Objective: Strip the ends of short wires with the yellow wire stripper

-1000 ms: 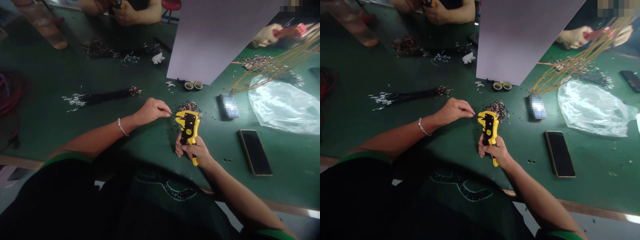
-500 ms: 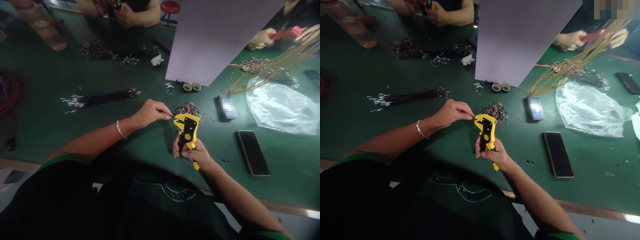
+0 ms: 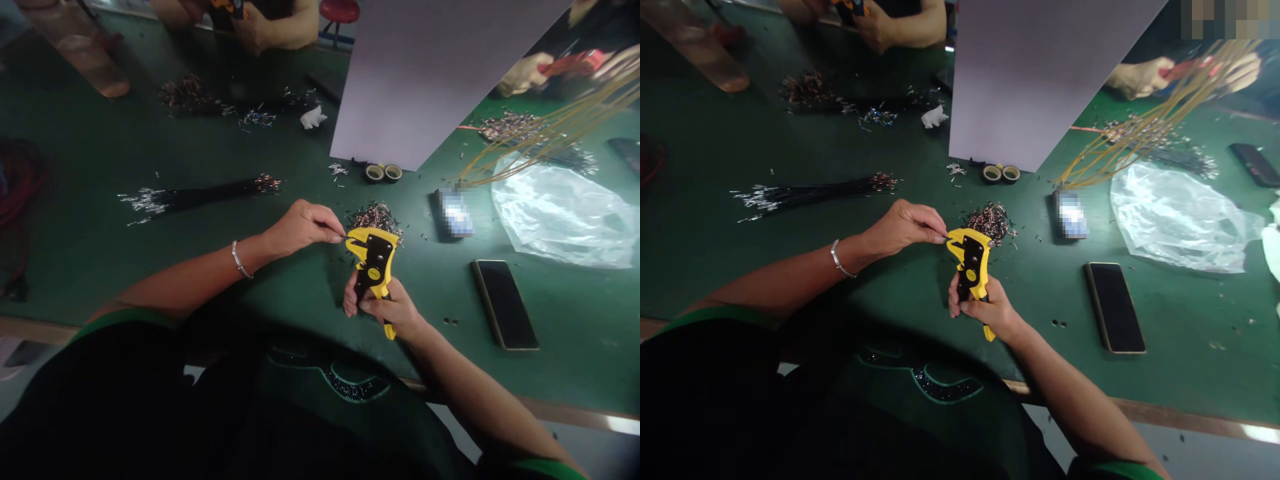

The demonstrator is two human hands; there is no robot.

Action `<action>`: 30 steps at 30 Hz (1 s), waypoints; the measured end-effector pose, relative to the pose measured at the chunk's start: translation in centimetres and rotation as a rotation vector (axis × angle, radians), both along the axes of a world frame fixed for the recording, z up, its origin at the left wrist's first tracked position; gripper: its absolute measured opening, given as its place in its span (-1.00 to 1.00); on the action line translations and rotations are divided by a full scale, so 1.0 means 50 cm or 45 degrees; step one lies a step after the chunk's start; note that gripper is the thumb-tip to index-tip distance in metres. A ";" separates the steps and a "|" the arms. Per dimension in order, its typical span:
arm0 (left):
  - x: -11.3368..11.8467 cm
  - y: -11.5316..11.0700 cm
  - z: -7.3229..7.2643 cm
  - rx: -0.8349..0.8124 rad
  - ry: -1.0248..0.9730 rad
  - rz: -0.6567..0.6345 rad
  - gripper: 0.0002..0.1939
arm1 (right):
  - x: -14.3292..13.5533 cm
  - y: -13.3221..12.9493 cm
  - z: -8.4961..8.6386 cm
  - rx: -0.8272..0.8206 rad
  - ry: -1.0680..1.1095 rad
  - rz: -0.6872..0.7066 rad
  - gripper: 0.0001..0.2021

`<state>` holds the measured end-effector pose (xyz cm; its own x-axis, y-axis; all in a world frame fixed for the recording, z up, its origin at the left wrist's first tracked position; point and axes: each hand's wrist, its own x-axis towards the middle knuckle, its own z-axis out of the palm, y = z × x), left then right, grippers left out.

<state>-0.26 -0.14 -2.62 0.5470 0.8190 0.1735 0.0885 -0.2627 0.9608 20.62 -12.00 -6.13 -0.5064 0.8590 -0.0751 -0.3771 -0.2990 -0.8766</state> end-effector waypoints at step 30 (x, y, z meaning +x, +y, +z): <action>-0.005 0.003 0.010 0.206 0.053 -0.064 -0.90 | -0.004 -0.010 -0.002 -0.055 -0.012 -0.068 -0.83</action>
<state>-0.51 0.00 -2.11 0.5960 0.7536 0.2773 0.1105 -0.4190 0.9012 20.43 -12.53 -6.22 -0.4590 0.8806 -0.1175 -0.3854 -0.3165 -0.8668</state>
